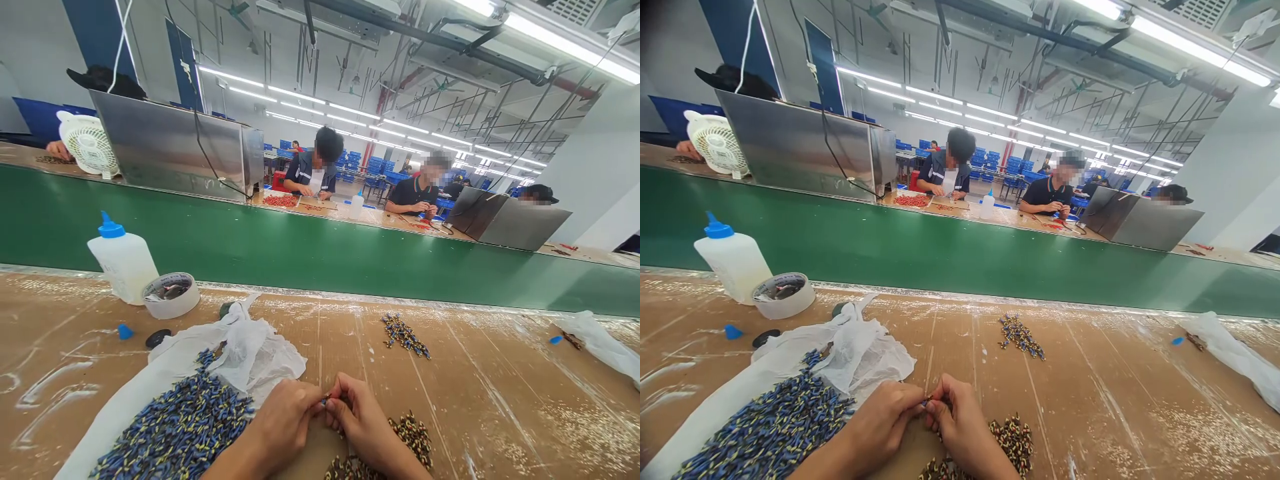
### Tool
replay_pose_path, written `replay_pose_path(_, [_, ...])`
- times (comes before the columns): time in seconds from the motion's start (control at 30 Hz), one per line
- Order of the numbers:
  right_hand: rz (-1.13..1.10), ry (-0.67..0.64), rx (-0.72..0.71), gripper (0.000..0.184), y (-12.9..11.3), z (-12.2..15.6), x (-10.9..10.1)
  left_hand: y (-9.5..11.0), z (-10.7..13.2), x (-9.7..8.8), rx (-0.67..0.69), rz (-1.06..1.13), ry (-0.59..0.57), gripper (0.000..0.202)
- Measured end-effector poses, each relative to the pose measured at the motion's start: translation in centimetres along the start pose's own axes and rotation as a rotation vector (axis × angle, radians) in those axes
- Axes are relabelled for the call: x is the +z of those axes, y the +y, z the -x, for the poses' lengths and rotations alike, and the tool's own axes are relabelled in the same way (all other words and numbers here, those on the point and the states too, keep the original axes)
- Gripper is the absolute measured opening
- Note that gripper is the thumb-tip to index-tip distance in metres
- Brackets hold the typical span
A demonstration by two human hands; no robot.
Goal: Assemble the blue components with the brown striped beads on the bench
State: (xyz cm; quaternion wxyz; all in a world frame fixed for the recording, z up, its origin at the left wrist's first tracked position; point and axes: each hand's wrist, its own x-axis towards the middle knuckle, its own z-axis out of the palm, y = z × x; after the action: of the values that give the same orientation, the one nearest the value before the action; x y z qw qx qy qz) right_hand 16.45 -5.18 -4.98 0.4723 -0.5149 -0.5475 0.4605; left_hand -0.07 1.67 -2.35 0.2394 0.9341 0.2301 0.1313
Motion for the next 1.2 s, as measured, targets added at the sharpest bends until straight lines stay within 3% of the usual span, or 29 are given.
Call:
replay_pose_path(0.27, [-0.048,-0.034,0.027,0.030,-0.2,-0.3,-0.1,0.2,0.2,-0.2,-0.036,0.045,-0.016,0.023])
replay_pose_path(0.63, [-0.214,0.015,0.072,0.040,0.2,-0.5,-0.3,0.4,0.3,-0.6,-0.106,0.111,0.007,0.030])
replay_pose_path(1.0, [-0.186,-0.033,0.131,0.035,-0.2,0.4,-1.0,0.7,0.4,-0.9,-0.130,0.080,-0.005,0.026])
replay_pose_path(1.2, [-0.042,-0.078,0.096,0.035,0.2,0.8,-0.8,0.7,0.5,-0.1,-0.077,-0.053,-0.018,0.019])
